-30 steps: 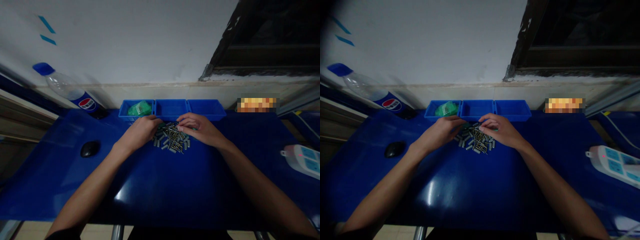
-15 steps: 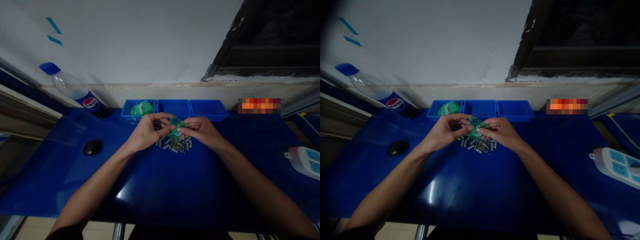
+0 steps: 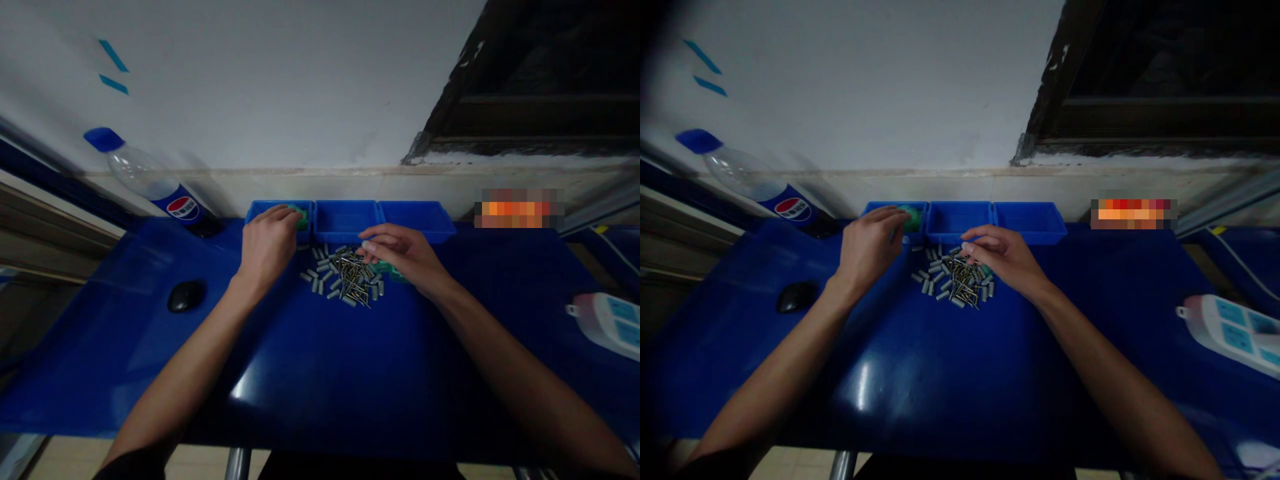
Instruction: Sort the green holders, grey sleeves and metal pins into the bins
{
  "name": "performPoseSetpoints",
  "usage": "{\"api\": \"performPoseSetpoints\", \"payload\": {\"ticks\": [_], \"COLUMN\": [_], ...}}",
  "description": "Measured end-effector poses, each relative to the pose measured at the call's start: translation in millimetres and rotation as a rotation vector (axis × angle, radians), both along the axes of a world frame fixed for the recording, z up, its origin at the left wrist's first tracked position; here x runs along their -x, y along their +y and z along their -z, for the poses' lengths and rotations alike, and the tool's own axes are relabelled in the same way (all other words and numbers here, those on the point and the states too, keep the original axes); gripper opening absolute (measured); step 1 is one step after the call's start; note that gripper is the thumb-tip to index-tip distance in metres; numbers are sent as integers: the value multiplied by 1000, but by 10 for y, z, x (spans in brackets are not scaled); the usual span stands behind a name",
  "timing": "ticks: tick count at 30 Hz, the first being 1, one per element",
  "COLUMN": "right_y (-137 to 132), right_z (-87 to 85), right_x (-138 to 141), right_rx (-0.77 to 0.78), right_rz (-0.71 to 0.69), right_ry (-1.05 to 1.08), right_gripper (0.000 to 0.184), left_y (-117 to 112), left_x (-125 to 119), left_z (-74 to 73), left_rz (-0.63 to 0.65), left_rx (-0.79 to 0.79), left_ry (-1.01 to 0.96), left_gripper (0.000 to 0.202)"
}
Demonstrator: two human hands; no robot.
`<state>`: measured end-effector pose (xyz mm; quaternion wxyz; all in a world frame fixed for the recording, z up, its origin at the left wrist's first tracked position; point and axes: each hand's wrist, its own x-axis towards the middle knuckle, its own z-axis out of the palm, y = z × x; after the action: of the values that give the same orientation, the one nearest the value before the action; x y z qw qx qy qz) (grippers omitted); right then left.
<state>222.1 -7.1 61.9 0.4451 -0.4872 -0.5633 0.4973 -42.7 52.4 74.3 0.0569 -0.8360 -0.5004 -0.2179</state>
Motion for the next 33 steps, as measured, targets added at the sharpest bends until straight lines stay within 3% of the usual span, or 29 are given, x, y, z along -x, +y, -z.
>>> {"api": "performPoseSetpoints", "payload": {"ticks": [4,15,21,25,29,33], "right_y": [5,23,38,9,-33,-1], "right_z": [-8,-40,-77,-100,-80,25], "right_x": [0,-143,-272,-404,-468,-475], "right_rx": [11,-130,-177,-155,-18,109], "right_rz": [-6,-50,-87,-31,59,28], "right_ry": [-19,-355,-602,-900,-1232,-1344], "right_gripper": [22,20,17,18,37,54], "left_y": [48,119,21,-92,-177,-228], "left_x": [-56,-34,-141,-267,-346,-390], "left_z": [120,243,177,153,179,205], "left_rz": [18,-13,229,423,511,543], "left_rx": [93,11,-18,36,107,134], "left_ry": [176,153,87,57,47,64], "left_gripper": [27,36,34,32,30,30]}}
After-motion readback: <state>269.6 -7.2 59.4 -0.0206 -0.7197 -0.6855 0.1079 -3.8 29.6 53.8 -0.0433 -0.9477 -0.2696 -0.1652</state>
